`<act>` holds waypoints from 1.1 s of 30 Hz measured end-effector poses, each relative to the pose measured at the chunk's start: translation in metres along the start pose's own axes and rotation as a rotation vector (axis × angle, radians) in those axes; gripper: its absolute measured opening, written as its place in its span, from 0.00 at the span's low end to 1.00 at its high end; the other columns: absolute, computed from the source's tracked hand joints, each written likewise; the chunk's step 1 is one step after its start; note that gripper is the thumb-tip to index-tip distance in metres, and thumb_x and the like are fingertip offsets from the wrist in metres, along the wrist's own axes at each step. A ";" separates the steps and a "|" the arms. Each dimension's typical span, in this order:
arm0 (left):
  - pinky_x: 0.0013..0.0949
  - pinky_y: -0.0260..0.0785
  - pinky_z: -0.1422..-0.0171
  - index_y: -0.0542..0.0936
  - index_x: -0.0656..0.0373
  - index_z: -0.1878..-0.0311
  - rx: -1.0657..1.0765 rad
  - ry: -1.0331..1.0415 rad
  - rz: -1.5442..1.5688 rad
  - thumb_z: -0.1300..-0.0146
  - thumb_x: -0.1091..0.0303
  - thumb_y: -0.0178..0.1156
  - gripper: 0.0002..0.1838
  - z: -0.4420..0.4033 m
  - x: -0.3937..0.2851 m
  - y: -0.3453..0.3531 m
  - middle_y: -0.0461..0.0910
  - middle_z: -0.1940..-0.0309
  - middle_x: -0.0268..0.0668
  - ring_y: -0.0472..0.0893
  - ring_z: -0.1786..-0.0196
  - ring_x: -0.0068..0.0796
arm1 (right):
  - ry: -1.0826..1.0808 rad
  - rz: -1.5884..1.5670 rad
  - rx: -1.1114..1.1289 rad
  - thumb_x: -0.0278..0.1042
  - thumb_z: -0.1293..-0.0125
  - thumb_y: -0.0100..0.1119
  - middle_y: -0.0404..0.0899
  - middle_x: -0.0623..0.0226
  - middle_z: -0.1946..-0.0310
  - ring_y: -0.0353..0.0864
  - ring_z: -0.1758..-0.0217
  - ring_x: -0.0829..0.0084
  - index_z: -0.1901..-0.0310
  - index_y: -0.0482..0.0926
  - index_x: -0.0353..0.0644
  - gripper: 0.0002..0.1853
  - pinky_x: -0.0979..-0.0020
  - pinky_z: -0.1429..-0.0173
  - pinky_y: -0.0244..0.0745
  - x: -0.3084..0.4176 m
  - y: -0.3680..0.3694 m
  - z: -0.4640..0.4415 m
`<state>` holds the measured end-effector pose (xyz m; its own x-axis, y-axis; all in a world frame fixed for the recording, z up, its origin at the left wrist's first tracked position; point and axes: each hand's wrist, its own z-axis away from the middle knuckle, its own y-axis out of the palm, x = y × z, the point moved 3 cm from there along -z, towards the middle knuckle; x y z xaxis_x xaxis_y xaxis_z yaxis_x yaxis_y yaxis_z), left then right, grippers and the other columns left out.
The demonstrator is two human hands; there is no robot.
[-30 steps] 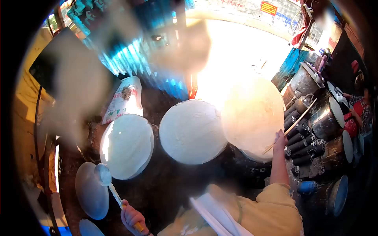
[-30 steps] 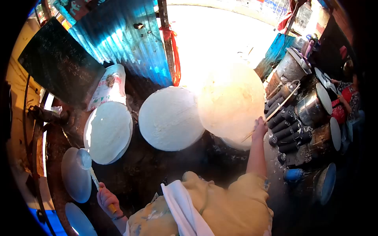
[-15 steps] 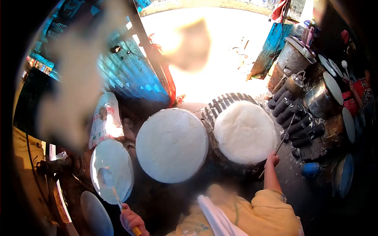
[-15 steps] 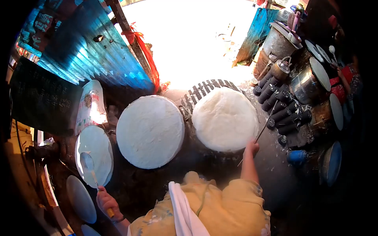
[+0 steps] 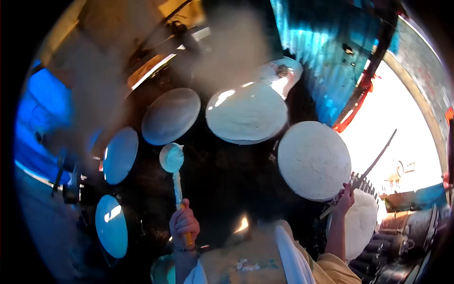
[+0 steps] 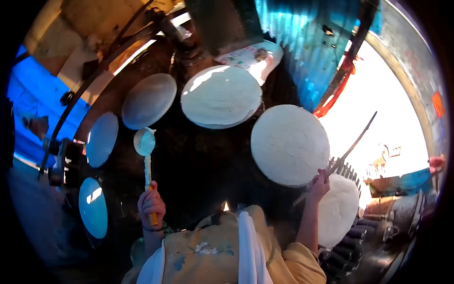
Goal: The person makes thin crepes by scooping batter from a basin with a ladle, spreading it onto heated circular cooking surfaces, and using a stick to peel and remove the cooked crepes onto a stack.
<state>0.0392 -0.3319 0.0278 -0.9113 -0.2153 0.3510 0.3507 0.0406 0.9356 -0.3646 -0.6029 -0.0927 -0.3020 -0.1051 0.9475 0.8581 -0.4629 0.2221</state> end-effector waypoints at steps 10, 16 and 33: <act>0.15 0.54 0.84 0.69 0.59 0.57 -0.216 0.828 -0.036 0.34 0.74 0.45 0.05 0.280 -0.031 -0.098 0.59 0.85 0.24 0.59 0.86 0.09 | -0.084 0.725 1.441 0.34 0.37 0.56 0.64 0.83 0.85 0.57 0.87 0.90 0.50 0.77 0.40 0.15 0.83 0.84 0.49 -0.159 0.165 0.236; 0.19 0.58 0.84 0.66 0.58 0.67 -1.414 1.221 -0.349 0.41 0.74 0.53 0.05 0.384 -0.033 -0.269 0.64 0.85 0.25 0.65 0.86 0.15 | 0.324 0.983 1.886 0.27 0.38 0.51 0.75 0.74 0.71 0.68 0.75 0.88 0.43 0.70 0.33 0.20 0.85 0.71 0.63 -0.151 0.151 0.360; 0.17 0.57 0.80 0.68 0.56 0.62 0.322 1.184 0.338 0.36 0.75 0.46 0.02 0.353 0.002 -0.160 0.60 0.83 0.24 0.61 0.84 0.12 | 0.510 1.359 2.690 0.32 0.34 0.46 0.76 0.73 0.65 0.72 0.62 0.84 0.46 0.73 0.37 0.17 0.79 0.61 0.69 -0.165 0.109 0.540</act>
<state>-0.0947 0.0062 -0.1081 0.0195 -0.8775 0.4793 0.3076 0.4614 0.8322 0.0032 -0.1612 -0.1004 0.4364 0.4639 0.7709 -0.7917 0.6051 0.0840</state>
